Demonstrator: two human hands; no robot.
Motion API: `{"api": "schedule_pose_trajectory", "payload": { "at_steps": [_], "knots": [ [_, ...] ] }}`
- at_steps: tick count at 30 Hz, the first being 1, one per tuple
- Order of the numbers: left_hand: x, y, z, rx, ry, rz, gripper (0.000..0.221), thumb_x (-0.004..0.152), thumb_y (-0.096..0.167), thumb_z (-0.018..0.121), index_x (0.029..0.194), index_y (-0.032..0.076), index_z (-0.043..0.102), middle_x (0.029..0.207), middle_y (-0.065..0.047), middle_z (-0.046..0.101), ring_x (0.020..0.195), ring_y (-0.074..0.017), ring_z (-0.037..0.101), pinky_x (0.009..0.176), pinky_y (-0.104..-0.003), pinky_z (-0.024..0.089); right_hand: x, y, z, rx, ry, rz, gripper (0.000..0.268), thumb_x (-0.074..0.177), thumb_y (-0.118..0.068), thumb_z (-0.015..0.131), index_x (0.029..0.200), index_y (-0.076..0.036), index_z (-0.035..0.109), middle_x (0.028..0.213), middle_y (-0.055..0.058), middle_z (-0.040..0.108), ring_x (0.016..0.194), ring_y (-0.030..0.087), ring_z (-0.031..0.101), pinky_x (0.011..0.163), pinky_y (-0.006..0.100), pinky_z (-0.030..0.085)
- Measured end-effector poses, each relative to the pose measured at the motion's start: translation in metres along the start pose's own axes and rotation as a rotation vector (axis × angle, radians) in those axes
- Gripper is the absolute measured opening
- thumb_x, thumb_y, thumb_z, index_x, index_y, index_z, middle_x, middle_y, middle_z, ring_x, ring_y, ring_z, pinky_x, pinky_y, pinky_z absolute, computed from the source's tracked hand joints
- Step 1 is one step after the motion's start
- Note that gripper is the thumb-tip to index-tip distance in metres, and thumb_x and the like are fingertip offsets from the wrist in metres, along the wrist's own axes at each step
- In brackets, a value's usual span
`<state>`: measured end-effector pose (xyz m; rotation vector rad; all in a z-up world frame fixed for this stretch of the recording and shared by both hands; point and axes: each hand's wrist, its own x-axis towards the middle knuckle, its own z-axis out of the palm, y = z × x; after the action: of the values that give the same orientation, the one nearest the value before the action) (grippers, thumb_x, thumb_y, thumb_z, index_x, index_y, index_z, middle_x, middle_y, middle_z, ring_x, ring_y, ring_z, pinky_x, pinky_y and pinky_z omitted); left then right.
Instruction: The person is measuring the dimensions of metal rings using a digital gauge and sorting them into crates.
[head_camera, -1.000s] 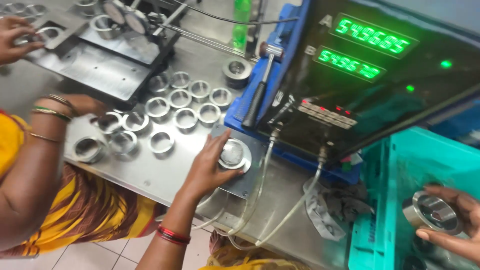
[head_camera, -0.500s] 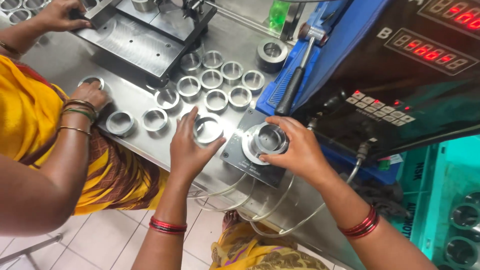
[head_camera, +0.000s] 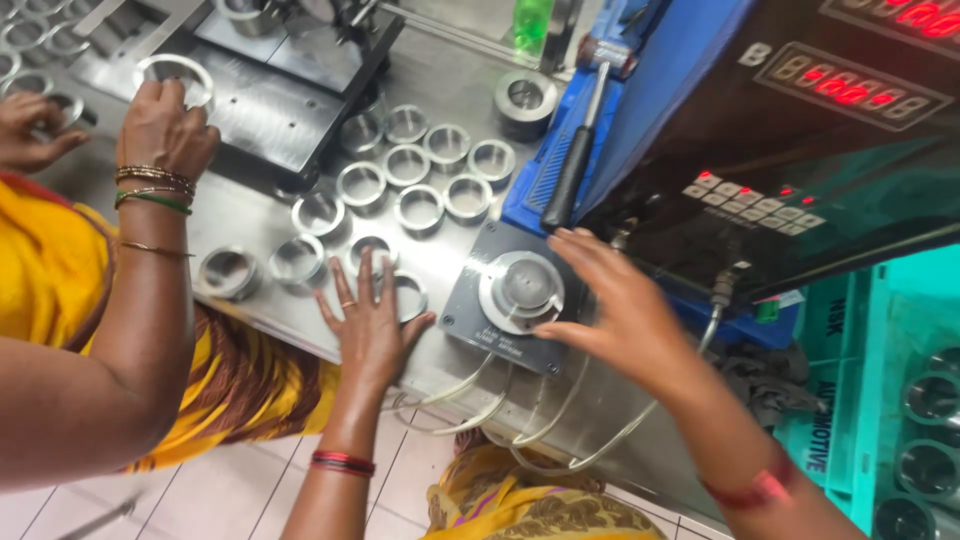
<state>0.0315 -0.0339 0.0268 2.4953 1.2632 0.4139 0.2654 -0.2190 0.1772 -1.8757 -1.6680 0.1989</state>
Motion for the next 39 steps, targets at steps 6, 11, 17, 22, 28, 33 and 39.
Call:
{"api": "schedule_pose_trajectory", "payload": {
  "at_steps": [6,11,17,22,28,33,39],
  "knots": [
    [0.030,-0.042,0.023,0.215,-0.034,0.055,0.111,0.080,0.073,0.059,0.160,0.007,0.021,0.169,-0.005,0.017,0.157,-0.0355,-0.003,0.113,-0.075,-0.009,-0.166,0.099,-0.153,-0.334,-0.026,0.778,0.035,0.079,-0.028,0.080,0.110,-0.013,0.077,0.106,0.005,0.081,0.101,0.021,0.076,0.087,0.036,0.060],
    [0.053,-0.061,0.027,0.257,-0.042,0.063,0.113,0.074,0.077,0.057,0.162,0.016,0.020,0.167,0.002,0.015,0.155,-0.0332,-0.004,0.109,-0.076,-0.010,-0.426,0.281,-0.170,-0.665,-0.474,0.881,0.070,0.057,-0.035,0.091,0.124,-0.027,0.071,0.122,0.004,0.069,0.114,0.022,0.071,0.098,0.033,0.057],
    [0.071,-0.074,0.038,0.225,-0.016,0.017,0.102,0.074,0.073,0.059,0.158,0.025,0.028,0.169,0.004,0.017,0.157,-0.0309,0.001,0.115,-0.072,-0.005,-0.455,0.309,-0.163,-0.450,-0.705,0.779,0.083,0.071,-0.037,0.092,0.145,-0.028,0.054,0.133,0.002,0.062,0.126,0.022,0.062,0.110,0.035,0.050],
    [0.063,-0.052,0.030,0.110,0.138,-0.054,0.081,0.089,0.049,0.064,0.160,0.021,0.036,0.168,-0.009,0.032,0.162,-0.0331,0.014,0.121,-0.069,0.003,-0.429,0.285,-0.165,-0.766,-0.691,0.638,0.091,0.061,-0.038,0.091,0.144,-0.027,0.053,0.139,0.002,0.058,0.132,0.025,0.054,0.107,0.039,0.052],
    [0.040,0.050,-0.014,-0.402,0.131,0.110,0.087,0.088,0.055,0.062,0.161,0.017,0.032,0.159,-0.015,0.046,0.152,-0.0284,0.034,0.126,-0.059,0.005,-0.384,0.269,-0.121,-0.978,-0.700,0.606,0.065,0.068,-0.030,0.082,0.128,-0.023,0.059,0.139,0.000,0.055,0.138,0.024,0.051,0.101,0.041,0.052],
    [0.024,0.091,-0.015,-0.442,0.086,0.377,0.100,0.087,0.065,0.064,0.160,0.006,0.032,0.159,-0.021,0.045,0.153,-0.0357,0.034,0.123,-0.058,0.007,-0.346,0.247,-0.146,-0.891,-0.787,0.786,0.056,0.074,-0.027,0.081,0.128,-0.024,0.063,0.134,-0.003,0.060,0.133,0.022,0.056,0.100,0.037,0.056],
    [0.013,0.121,-0.029,-0.453,0.033,0.365,0.122,0.060,0.074,0.077,0.153,0.005,0.037,0.145,-0.018,0.053,0.140,-0.0317,0.045,0.121,-0.057,0.013,-0.339,0.220,-0.202,-0.359,-0.282,1.067,0.087,0.059,-0.026,0.100,0.138,-0.016,0.064,0.133,0.008,0.067,0.123,0.026,0.069,0.103,0.041,0.057]
  ]
}}
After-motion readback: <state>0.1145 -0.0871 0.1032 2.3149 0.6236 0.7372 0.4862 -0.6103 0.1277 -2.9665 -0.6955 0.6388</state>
